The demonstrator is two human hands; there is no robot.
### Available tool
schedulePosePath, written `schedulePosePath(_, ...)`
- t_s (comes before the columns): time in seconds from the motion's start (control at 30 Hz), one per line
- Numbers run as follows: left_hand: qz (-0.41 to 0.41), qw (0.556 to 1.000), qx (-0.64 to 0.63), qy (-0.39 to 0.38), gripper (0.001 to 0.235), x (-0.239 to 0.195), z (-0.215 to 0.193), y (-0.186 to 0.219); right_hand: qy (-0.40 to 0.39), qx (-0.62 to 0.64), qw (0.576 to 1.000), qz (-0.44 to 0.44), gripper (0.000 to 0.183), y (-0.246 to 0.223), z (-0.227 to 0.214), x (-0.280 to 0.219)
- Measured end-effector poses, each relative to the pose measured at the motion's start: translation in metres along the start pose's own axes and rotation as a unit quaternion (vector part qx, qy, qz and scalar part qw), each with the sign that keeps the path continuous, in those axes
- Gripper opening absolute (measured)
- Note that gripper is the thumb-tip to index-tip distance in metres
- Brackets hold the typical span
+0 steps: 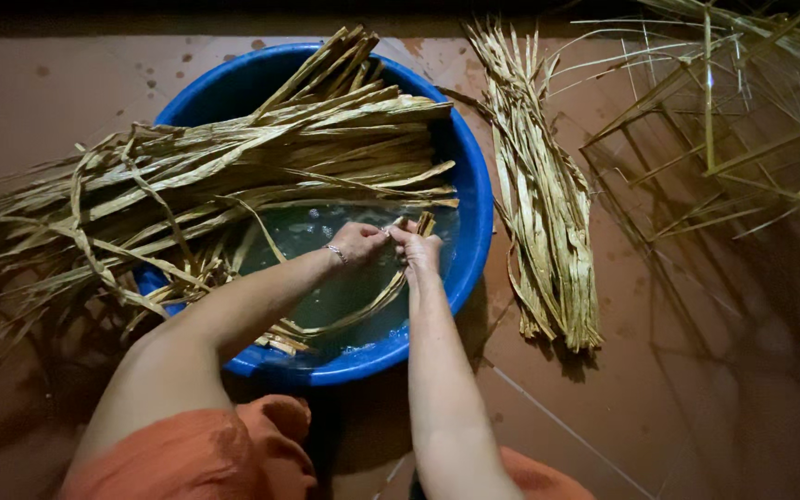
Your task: The person repeatedly submerges and agitates bundles of dried plant stalks in a blue basin filled with water. They handle the stalks by hand, ensuring they are fully wetted, and occasionally lift them out of the water before placing them back in.
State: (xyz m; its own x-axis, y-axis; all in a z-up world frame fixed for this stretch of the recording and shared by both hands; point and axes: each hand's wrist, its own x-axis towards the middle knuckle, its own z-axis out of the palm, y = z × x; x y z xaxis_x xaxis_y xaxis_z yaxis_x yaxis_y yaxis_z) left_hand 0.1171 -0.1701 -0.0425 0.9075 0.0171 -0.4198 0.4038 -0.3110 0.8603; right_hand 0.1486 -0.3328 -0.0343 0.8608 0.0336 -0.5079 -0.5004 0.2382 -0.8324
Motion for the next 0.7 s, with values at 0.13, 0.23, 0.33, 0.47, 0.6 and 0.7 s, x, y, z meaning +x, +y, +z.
schedulePosePath(0.13,0.004,0.995,0.088,0.047,0.036,0.007,0.000,0.001,0.074,0.022,0.996,-0.048,0.024,0.015,0.002,0.011)
schedulePosePath(0.23,0.040,0.990,0.119,0.071,0.035,0.015,0.005,0.002,0.112,0.023,0.993,-0.044,0.026,0.007,0.005,0.003)
schedulePosePath(0.33,0.042,0.992,0.101,0.066,0.034,0.016,0.008,0.005,0.109,0.017,0.993,-0.033,0.022,-0.001,0.007,0.000)
schedulePosePath(0.47,-0.015,0.998,0.057,0.036,0.039,0.000,0.008,-0.001,0.061,0.010,0.998,-0.002,0.022,0.003,0.006,0.002)
schedulePosePath(0.6,0.001,0.996,0.065,0.060,0.046,0.012,0.014,-0.023,0.023,-0.031,0.999,-0.020,0.015,0.020,0.007,0.014)
schedulePosePath(0.7,0.078,0.981,0.154,0.089,0.047,0.037,0.026,-0.039,0.065,-0.128,0.981,-0.134,0.017,0.038,0.007,0.031)
